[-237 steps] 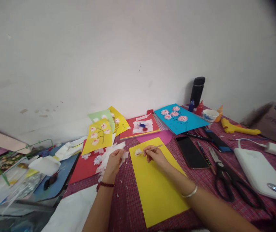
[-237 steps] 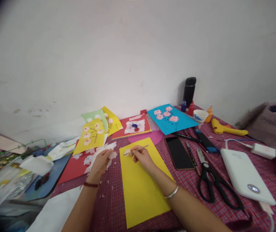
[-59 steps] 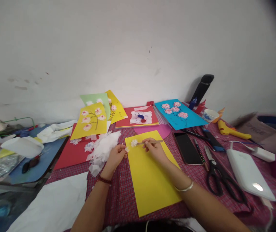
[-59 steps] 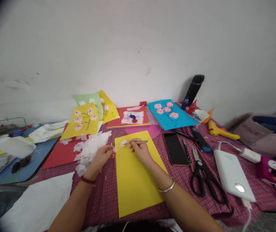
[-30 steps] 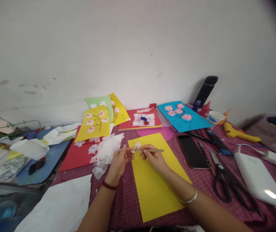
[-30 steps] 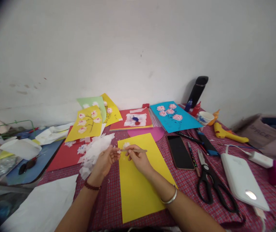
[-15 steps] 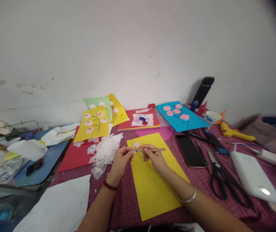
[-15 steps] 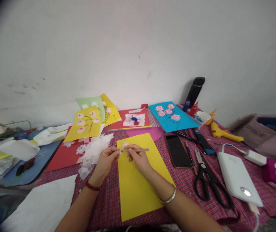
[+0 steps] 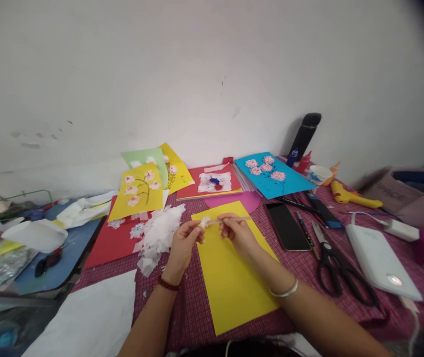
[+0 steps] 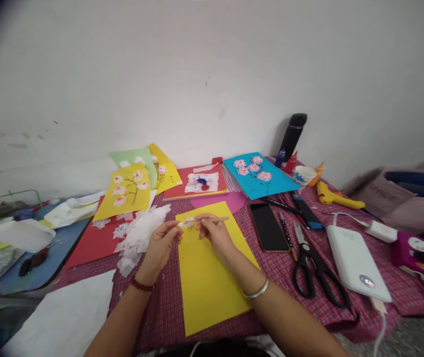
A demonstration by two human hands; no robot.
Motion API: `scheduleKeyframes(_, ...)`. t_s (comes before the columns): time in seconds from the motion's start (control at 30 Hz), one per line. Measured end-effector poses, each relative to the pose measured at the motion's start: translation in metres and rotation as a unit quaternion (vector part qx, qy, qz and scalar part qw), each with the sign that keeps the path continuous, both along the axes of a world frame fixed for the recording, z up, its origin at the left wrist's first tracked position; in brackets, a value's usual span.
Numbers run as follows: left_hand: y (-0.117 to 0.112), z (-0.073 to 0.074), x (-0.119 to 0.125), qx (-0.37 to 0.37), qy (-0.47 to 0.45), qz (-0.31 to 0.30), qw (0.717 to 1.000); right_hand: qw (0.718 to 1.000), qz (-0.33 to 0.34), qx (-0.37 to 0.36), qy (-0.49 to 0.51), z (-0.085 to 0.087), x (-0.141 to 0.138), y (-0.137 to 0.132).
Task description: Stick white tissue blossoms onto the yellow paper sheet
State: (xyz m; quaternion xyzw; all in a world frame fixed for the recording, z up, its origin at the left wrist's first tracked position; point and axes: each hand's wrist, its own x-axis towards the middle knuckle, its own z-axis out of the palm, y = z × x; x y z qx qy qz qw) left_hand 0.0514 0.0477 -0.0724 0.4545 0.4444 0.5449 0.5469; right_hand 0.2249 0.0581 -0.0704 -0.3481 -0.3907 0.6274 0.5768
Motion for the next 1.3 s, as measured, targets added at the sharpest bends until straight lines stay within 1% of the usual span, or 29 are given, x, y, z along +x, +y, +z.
scheduleKeyframes(0.1,0.004,-0.007,-0.004,-0.015,0.073,0.016,0.997,0.999,-0.04,0.006,-0.033,-0.006,0.01,0.01)
scheduleKeyframes(0.17,0.007,-0.011,-0.006,-0.041,0.104,0.015,0.994,0.996,-0.046,0.003,-0.072,-0.011,0.014,0.015)
scheduleKeyframes(0.23,0.008,-0.014,-0.007,-0.063,0.111,0.003,0.992,0.993,-0.053,0.009,-0.105,-0.015,0.016,0.018)
scheduleKeyframes(0.33,0.008,-0.016,-0.006,-0.072,0.124,-0.017,0.99,0.983,-0.091,0.03,-0.159,-0.019,0.017,0.021)
scheduleKeyframes(0.37,0.007,-0.015,-0.006,-0.072,0.13,-0.017,0.989,0.978,-0.109,0.034,-0.176,-0.02,0.017,0.022)
scheduleKeyframes(0.43,0.006,-0.014,-0.005,-0.068,0.127,0.003,0.99,0.971,-0.131,0.036,-0.196,-0.022,0.017,0.023)
scheduleKeyframes(0.47,0.005,-0.013,-0.006,-0.067,0.115,0.017,0.991,0.971,-0.13,0.037,-0.199,-0.024,0.018,0.023)
scheduleKeyframes(0.53,0.005,-0.011,-0.008,-0.062,0.082,0.045,0.994,0.973,-0.108,0.041,-0.199,-0.026,0.017,0.024)
scheduleKeyframes(0.63,0.004,-0.008,-0.012,-0.051,0.054,0.061,0.995,0.973,-0.08,0.044,-0.213,-0.03,0.015,0.024)
scheduleKeyframes(0.77,0.003,-0.009,-0.015,-0.028,0.08,0.059,0.995,0.963,-0.087,0.05,-0.249,-0.032,0.013,0.024)
scheduleKeyframes(0.9,0.006,-0.014,-0.014,-0.029,0.141,0.03,0.989,0.955,-0.082,0.068,-0.275,-0.03,0.013,0.023)
scheduleKeyframes(1.0,0.007,-0.016,-0.013,-0.02,0.245,-0.015,0.969,0.952,-0.081,0.076,-0.287,-0.03,0.012,0.023)
scheduleKeyframes(1.13,0.004,-0.011,-0.01,0.08,0.399,-0.061,0.911,0.939,-0.083,0.093,-0.32,-0.03,0.01,0.022)
scheduleKeyframes(1.2,0.001,-0.008,-0.008,0.119,0.447,-0.078,0.883,0.938,-0.077,0.095,-0.324,-0.029,0.008,0.021)
scheduleKeyframes(1.3,-0.002,-0.005,-0.004,0.151,0.497,-0.097,0.849,0.941,-0.068,0.1,-0.315,-0.03,0.006,0.019)
